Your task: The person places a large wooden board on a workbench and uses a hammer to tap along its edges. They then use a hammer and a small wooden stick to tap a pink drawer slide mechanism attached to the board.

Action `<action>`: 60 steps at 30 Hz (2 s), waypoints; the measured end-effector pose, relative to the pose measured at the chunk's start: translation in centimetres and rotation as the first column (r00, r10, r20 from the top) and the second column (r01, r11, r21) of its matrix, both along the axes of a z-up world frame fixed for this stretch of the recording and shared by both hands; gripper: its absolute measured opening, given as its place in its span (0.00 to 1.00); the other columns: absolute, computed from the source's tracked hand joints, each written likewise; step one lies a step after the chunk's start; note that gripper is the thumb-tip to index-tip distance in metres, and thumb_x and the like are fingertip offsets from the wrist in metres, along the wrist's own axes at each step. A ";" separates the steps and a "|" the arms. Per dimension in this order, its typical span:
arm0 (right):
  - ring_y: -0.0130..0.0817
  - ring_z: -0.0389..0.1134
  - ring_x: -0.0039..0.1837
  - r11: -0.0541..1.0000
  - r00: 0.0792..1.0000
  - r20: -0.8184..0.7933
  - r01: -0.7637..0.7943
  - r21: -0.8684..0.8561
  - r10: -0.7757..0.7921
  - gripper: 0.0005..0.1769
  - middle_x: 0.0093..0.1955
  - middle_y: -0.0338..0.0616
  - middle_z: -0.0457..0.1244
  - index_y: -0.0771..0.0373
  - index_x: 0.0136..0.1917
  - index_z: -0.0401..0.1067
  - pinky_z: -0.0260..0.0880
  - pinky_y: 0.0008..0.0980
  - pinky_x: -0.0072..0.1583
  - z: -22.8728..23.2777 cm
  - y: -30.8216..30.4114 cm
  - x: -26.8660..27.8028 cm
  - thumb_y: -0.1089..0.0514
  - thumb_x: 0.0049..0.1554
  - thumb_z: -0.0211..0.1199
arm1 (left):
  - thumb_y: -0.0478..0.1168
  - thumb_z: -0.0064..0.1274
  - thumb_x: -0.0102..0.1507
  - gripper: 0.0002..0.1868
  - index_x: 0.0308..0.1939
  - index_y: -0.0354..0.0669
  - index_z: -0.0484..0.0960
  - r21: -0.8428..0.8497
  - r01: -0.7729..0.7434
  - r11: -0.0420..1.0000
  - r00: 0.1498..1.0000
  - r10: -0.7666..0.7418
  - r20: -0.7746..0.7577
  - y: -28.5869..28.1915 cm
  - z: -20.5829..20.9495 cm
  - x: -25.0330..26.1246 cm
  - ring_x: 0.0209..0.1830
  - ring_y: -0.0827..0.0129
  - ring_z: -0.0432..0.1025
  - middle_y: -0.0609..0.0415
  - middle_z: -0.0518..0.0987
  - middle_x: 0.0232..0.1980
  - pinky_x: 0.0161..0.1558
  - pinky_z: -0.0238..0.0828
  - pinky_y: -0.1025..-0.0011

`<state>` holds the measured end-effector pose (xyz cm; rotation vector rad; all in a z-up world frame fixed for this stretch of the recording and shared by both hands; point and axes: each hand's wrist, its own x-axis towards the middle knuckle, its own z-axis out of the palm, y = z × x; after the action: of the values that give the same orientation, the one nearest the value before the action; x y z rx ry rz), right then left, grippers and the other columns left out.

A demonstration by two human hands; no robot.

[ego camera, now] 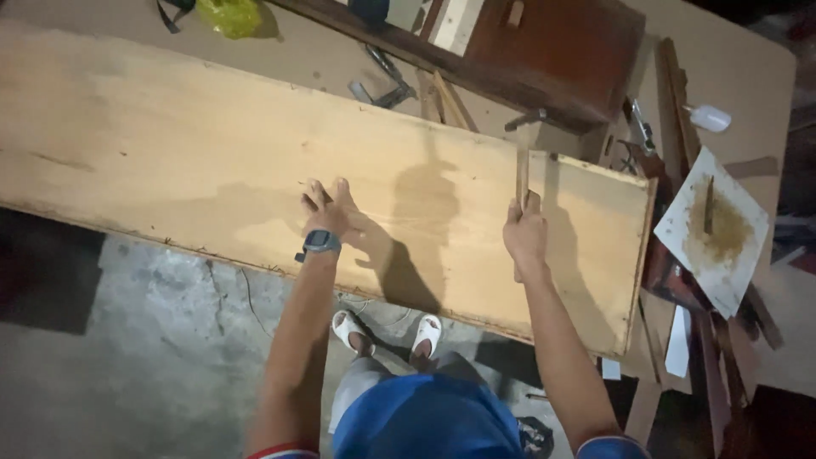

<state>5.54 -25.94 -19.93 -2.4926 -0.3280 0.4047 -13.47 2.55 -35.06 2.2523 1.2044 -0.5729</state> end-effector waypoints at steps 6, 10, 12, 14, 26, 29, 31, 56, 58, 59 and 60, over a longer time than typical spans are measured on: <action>0.67 0.72 0.53 0.982 0.980 0.147 -0.111 -0.152 0.134 0.18 0.44 0.67 0.69 0.64 0.59 0.66 0.73 0.60 0.49 -9.3 1.4 5.3 0.50 0.70 0.42 | 0.49 0.59 0.61 0.57 0.83 0.74 0.32 0.067 0.076 0.995 0.996 -0.072 -0.058 0.3 1.8 0.2 0.81 0.27 0.35 0.41 0.32 0.85 0.70 0.66 0.41; 0.61 0.74 0.54 0.910 0.977 0.016 -0.194 -0.365 0.214 0.21 0.46 0.61 0.69 0.57 0.66 0.63 0.75 0.57 0.51 -8.6 -0.3 4.9 0.45 0.68 0.41 | 0.59 0.65 0.57 0.65 0.82 0.72 0.29 0.138 0.185 0.973 0.972 -0.161 -0.171 -0.2 1.2 0.1 0.82 0.32 0.36 0.38 0.35 0.85 0.77 0.56 0.47; 0.65 0.73 0.53 0.941 0.976 0.084 -0.166 -0.296 0.199 0.19 0.45 0.65 0.69 0.60 0.65 0.62 0.74 0.59 0.51 -5.7 0.2 4.8 0.47 0.69 0.43 | 0.53 0.60 0.61 0.60 0.82 0.71 0.28 0.142 0.179 0.974 0.974 -0.155 -0.163 -1.0 4.1 0.8 0.81 0.30 0.36 0.37 0.35 0.84 0.77 0.56 0.46; 0.69 0.72 0.53 0.966 0.974 0.144 -0.142 -0.215 0.175 0.17 0.45 0.69 0.68 0.62 0.64 0.61 0.72 0.62 0.51 -3.1 0.9 4.1 0.49 0.69 0.45 | 0.47 0.55 0.65 0.56 0.82 0.71 0.28 0.152 0.175 0.973 0.975 -0.150 -0.163 -0.9 4.5 0.7 0.81 0.29 0.37 0.36 0.34 0.84 0.76 0.56 0.46; 0.58 0.72 0.58 0.894 0.952 -0.094 -0.305 -0.329 0.291 0.31 0.57 0.67 0.66 0.69 0.80 0.52 0.73 0.54 0.50 -0.3 3.1 7.0 0.52 0.69 0.36 | 0.60 0.72 0.49 0.71 0.82 0.79 0.33 0.046 0.012 0.999 0.995 -0.008 -0.096 -0.3 4.5 0.6 0.80 0.34 0.45 0.47 0.32 0.86 0.70 0.66 0.49; 0.72 0.59 0.72 0.947 0.969 -0.025 -0.246 -0.208 0.246 0.30 0.71 0.73 0.59 0.69 0.79 0.54 0.59 0.67 0.68 8.2 5.1 3.3 0.53 0.69 0.39 | 0.67 0.68 0.50 0.71 0.83 0.75 0.31 0.044 0.083 0.996 0.987 -0.076 -0.140 0.0 3.8 0.7 0.82 0.35 0.35 0.47 0.31 0.86 0.75 0.60 0.51; 0.68 0.66 0.65 0.972 0.987 -0.049 -0.159 -0.175 0.152 0.31 0.61 0.75 0.64 0.79 0.71 0.62 0.69 0.61 0.61 12.4 6.4 0.8 0.50 0.71 0.35 | 0.69 0.69 0.47 0.74 0.82 0.75 0.29 0.055 0.107 0.993 0.981 -0.096 -0.168 0.0 3.4 0.7 0.82 0.32 0.34 0.44 0.31 0.86 0.74 0.61 0.49; 0.76 0.55 0.74 0.984 0.985 0.026 -0.170 -0.045 0.172 0.29 0.78 0.78 0.48 0.86 0.77 0.50 0.52 0.67 0.73 3.7 4.0 3.0 0.63 0.67 0.41 | 0.62 0.74 0.46 0.73 0.82 0.77 0.35 0.042 0.018 0.999 0.997 -0.015 -0.077 -0.3 4.9 0.4 0.83 0.34 0.36 0.46 0.34 0.86 0.75 0.60 0.48; 0.50 0.74 0.44 0.898 0.963 -0.097 -0.268 -0.349 0.250 0.22 0.42 0.52 0.66 0.70 0.67 0.63 0.71 0.43 0.38 -3.5 3.0 7.5 0.55 0.68 0.38 | 0.55 0.73 0.51 0.68 0.82 0.77 0.37 0.026 -0.014 1.000 1.000 0.014 -0.010 -0.3 6.6 0.8 0.83 0.36 0.39 0.45 0.37 0.86 0.74 0.61 0.45; 0.50 0.74 0.44 0.905 0.968 -0.088 -0.253 -0.343 0.237 0.22 0.42 0.52 0.66 0.70 0.67 0.63 0.71 0.43 0.38 -2.6 3.2 8.4 0.55 0.68 0.38 | 0.55 0.73 0.51 0.68 0.82 0.77 0.37 0.034 0.001 0.999 1.000 0.000 -0.003 0.3 6.2 1.6 0.83 0.36 0.39 0.45 0.37 0.86 0.74 0.61 0.45; 0.58 0.73 0.49 0.901 0.963 -0.024 -0.259 -0.347 0.268 0.22 0.45 0.58 0.68 0.70 0.64 0.69 0.72 0.50 0.41 -1.9 3.2 8.7 0.55 0.67 0.42 | 0.61 0.74 0.47 0.71 0.82 0.76 0.37 0.038 0.010 0.999 0.999 -0.008 -0.031 0.0 5.5 1.0 0.83 0.37 0.38 0.46 0.36 0.86 0.74 0.61 0.46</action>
<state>14.21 -22.76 -21.87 -2.8079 -0.6606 0.5864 -12.43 2.55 -29.52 2.2899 1.2307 -0.5945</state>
